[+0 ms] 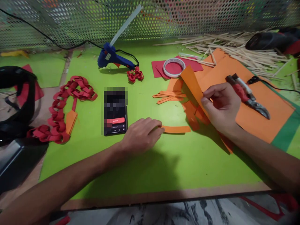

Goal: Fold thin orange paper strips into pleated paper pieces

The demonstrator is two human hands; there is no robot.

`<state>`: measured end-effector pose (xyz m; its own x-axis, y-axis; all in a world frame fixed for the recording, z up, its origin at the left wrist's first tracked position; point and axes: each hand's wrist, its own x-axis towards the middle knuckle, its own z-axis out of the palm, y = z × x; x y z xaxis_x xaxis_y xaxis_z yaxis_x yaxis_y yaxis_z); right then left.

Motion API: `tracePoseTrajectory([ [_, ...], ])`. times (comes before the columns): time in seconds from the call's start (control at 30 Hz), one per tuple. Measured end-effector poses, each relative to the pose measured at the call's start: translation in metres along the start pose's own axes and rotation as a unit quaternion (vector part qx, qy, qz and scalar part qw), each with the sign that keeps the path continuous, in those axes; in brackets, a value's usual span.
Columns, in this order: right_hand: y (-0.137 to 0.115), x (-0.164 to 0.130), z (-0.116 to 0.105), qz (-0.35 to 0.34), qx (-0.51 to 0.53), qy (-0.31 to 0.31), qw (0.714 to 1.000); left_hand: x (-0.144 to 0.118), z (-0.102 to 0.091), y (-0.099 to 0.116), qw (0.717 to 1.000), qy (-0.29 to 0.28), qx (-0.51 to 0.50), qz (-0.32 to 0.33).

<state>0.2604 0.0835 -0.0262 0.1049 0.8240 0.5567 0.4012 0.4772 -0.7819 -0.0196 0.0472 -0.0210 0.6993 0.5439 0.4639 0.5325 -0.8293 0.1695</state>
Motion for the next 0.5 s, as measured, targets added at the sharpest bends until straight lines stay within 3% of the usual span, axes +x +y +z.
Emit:
tracePoseTrajectory([
  [0.2, -0.008, -0.01, 0.0, 0.017, -0.013, -0.105, 0.994, -0.017, -0.001, -0.009, 0.994, 0.01, -0.107, -0.005],
  [0.33, -0.027, -0.021, 0.001, -0.124, -0.037, -0.208, 0.97, -0.019, -0.004, -0.01, 0.995, 0.011, -0.099, 0.016],
  [0.5, -0.039, -0.036, 0.012, -0.283, -0.102, -0.321, 0.898, -0.017, -0.004, -0.009, 0.996, -0.009, -0.076, 0.04],
])
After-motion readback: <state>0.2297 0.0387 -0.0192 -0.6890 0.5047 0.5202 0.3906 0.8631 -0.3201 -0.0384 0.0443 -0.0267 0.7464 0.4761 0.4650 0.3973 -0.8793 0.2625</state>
